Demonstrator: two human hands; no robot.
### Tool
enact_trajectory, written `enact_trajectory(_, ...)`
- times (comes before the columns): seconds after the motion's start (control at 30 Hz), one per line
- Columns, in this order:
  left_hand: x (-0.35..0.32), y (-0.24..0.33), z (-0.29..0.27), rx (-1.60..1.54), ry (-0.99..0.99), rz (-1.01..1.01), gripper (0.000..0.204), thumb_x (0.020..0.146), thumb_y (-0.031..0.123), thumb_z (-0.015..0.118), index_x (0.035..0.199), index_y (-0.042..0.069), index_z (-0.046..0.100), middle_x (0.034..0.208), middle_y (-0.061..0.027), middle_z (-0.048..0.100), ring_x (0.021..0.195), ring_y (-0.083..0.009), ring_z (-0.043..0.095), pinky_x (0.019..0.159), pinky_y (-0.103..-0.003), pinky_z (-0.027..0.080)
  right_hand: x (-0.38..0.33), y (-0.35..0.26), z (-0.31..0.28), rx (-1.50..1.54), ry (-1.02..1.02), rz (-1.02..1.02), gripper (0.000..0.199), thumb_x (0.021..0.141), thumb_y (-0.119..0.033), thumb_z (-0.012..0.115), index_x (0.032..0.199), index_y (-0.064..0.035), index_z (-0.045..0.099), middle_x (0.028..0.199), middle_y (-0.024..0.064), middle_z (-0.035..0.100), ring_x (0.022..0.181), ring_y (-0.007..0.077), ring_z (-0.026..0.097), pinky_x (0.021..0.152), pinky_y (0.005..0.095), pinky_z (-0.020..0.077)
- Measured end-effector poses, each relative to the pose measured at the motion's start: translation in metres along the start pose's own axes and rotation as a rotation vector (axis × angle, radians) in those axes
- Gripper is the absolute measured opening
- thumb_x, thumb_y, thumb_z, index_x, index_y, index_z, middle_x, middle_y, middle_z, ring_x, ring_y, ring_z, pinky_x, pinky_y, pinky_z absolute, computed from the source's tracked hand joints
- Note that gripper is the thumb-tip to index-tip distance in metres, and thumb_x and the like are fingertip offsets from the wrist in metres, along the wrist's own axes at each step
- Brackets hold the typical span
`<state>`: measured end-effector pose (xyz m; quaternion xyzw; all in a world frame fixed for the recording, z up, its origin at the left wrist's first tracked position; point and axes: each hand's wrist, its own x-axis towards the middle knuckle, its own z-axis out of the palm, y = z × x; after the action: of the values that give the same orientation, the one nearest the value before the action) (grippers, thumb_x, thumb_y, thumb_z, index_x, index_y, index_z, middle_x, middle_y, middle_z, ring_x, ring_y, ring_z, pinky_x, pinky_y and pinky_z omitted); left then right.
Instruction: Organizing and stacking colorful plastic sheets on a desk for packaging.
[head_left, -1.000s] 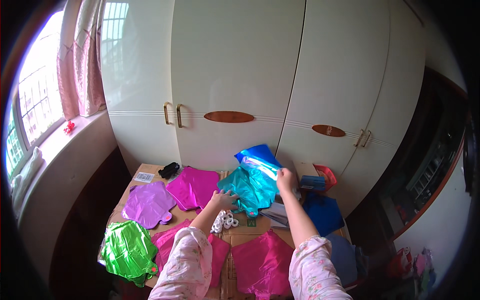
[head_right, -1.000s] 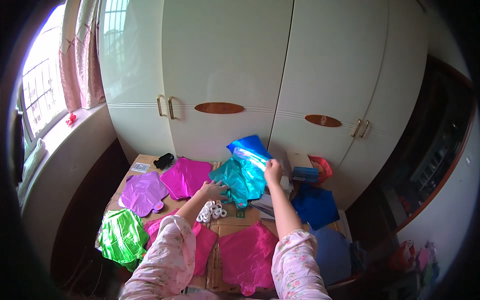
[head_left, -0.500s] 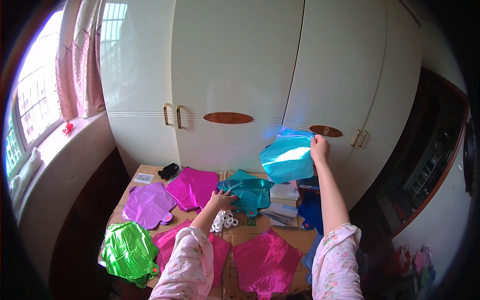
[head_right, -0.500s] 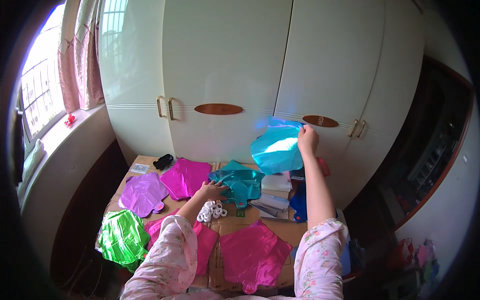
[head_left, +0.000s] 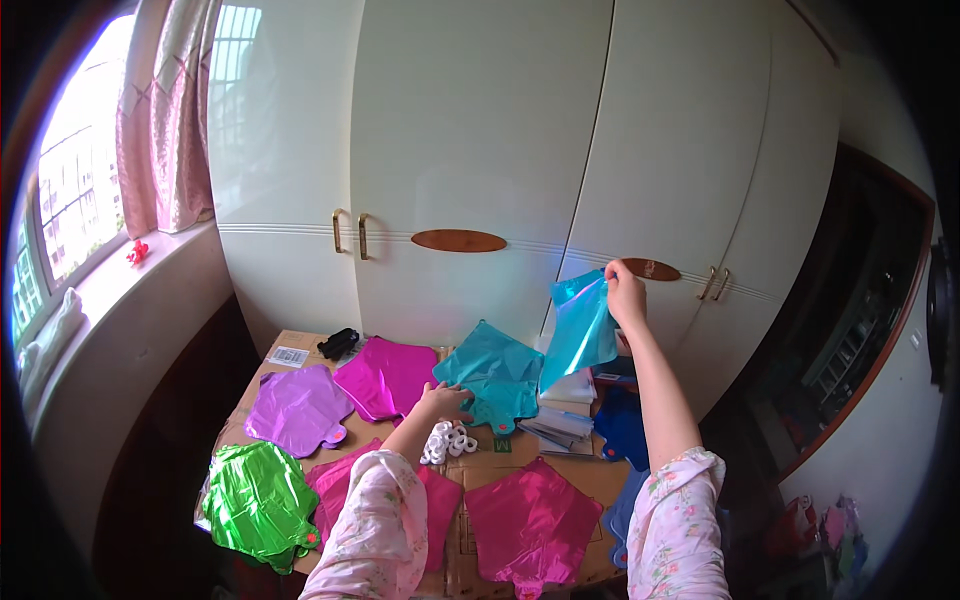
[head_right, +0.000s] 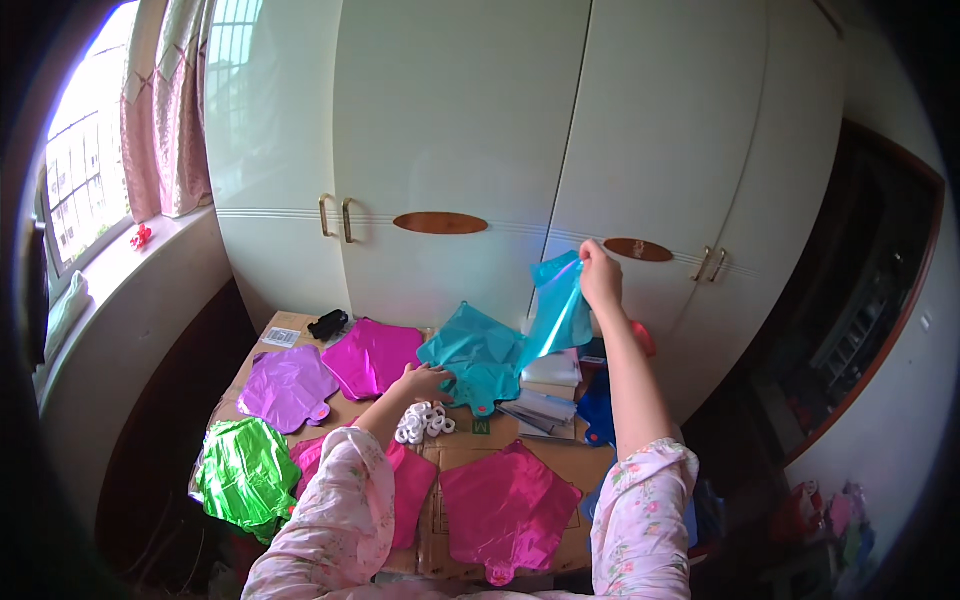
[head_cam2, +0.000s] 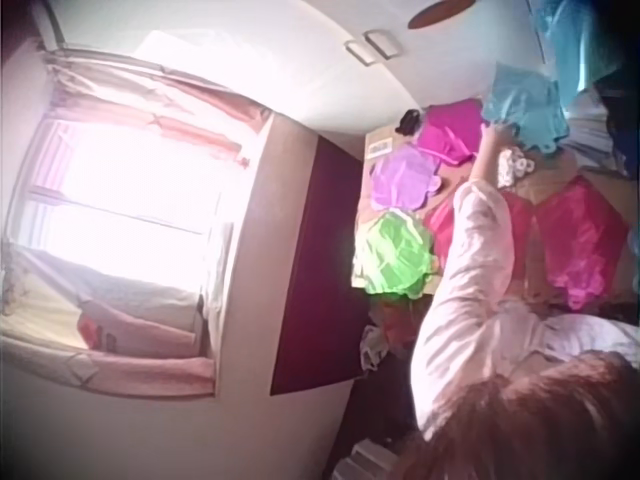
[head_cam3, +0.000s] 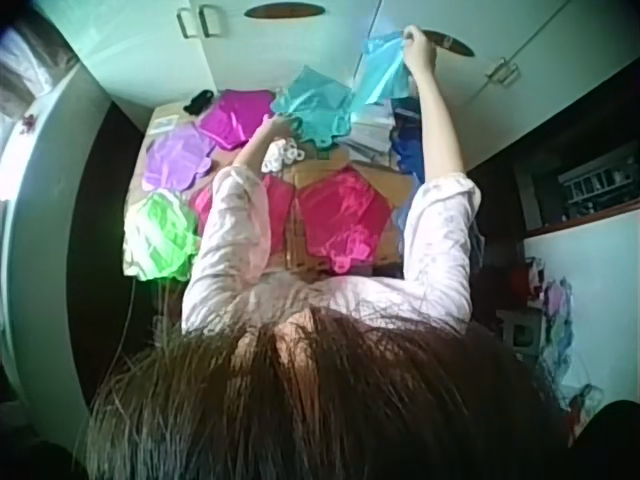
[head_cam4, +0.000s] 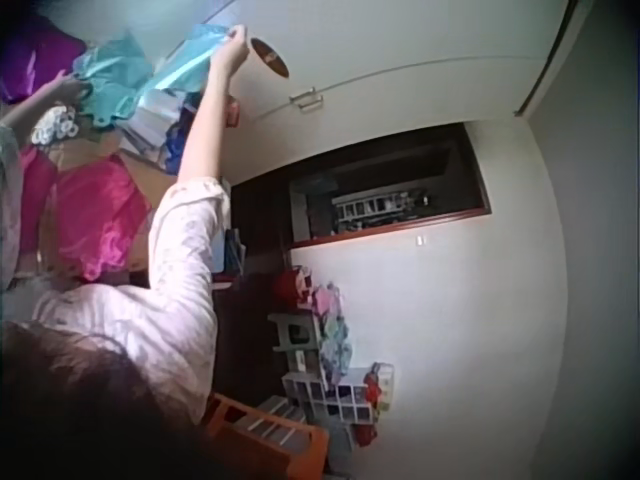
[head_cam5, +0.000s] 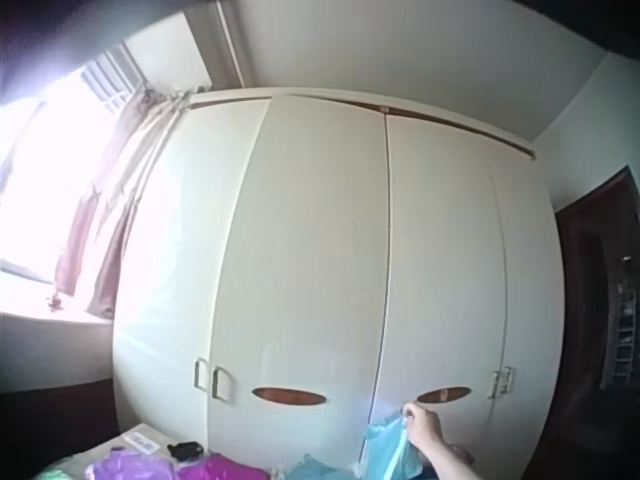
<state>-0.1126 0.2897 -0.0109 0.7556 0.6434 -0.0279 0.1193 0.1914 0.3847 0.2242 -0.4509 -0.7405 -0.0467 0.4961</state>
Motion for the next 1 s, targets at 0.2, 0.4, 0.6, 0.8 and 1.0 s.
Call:
enact_trajectory(0.2,-0.052,-0.059,-0.012,-0.098,0.215,-0.044,0.063,0.076,0.06,0.059,0.127,0.024,0.053,0.137,-0.003,0.047,0.132,-0.0283,0.035,0.101,-0.061,0.025,0.005,-0.062,0.06,0.035,-0.134,-0.14,0.006,0.09,-0.01,0.047,0.095,-0.0111,0.046,0.078,0.0178,0.061,0.077,0.04,0.06,0.063,0.0486,0.0442)
enact_trajectory(0.4,-0.137,-0.123,-0.02,-0.072,0.311,-0.247,0.048,0.077,0.05,0.063,0.114,0.019,0.062,0.117,-0.0058,0.061,0.118,-0.0255,0.05,0.093,-0.053,0.036,-0.019,-0.159,0.126,-0.195,-0.081,-0.722,0.013,0.088,-0.015,0.046,0.1,-0.014,0.048,0.069,0.0108,0.055,0.065,0.0287,0.063,0.055,0.0406,0.0524)
enact_trajectory(0.6,-0.2,-0.137,-0.003,-0.003,0.452,-0.334,0.037,0.074,0.041,0.065,0.102,0.016,0.067,0.102,-0.0076,0.066,0.104,-0.0264,0.059,0.087,-0.045,0.043,-0.115,-0.213,0.209,-0.054,0.128,-1.338,0.02,0.082,-0.017,0.053,0.102,-0.0141,0.049,0.061,0.0003,0.048,0.049,0.0154,0.051,0.04,0.0275,0.0408)
enact_trajectory(0.8,-0.217,-0.13,0.004,-0.006,0.423,-0.331,0.032,0.075,0.036,0.062,0.097,0.014,0.067,0.099,-0.0073,0.067,0.101,-0.0263,0.06,0.082,-0.042,0.046,-0.217,-0.17,0.269,-0.076,-0.185,-1.421,0.039,0.08,-0.018,0.051,0.118,-0.0134,0.053,0.062,-0.0036,0.051,0.052,0.0121,0.053,0.045,0.0271,0.0411)
enact_trajectory(1.0,-0.202,-0.131,0.01,0.065,0.419,-0.314,0.027,0.075,0.029,0.058,0.095,0.014,0.068,0.091,-0.0078,0.068,0.091,-0.0277,0.064,0.077,-0.042,0.048,-0.247,-0.167,0.285,-0.095,-0.311,-1.167,0.005,0.075,-0.016,0.055,0.077,-0.0131,0.052,0.067,-0.0002,0.057,0.06,0.0157,0.061,0.049,0.0284,0.0462)
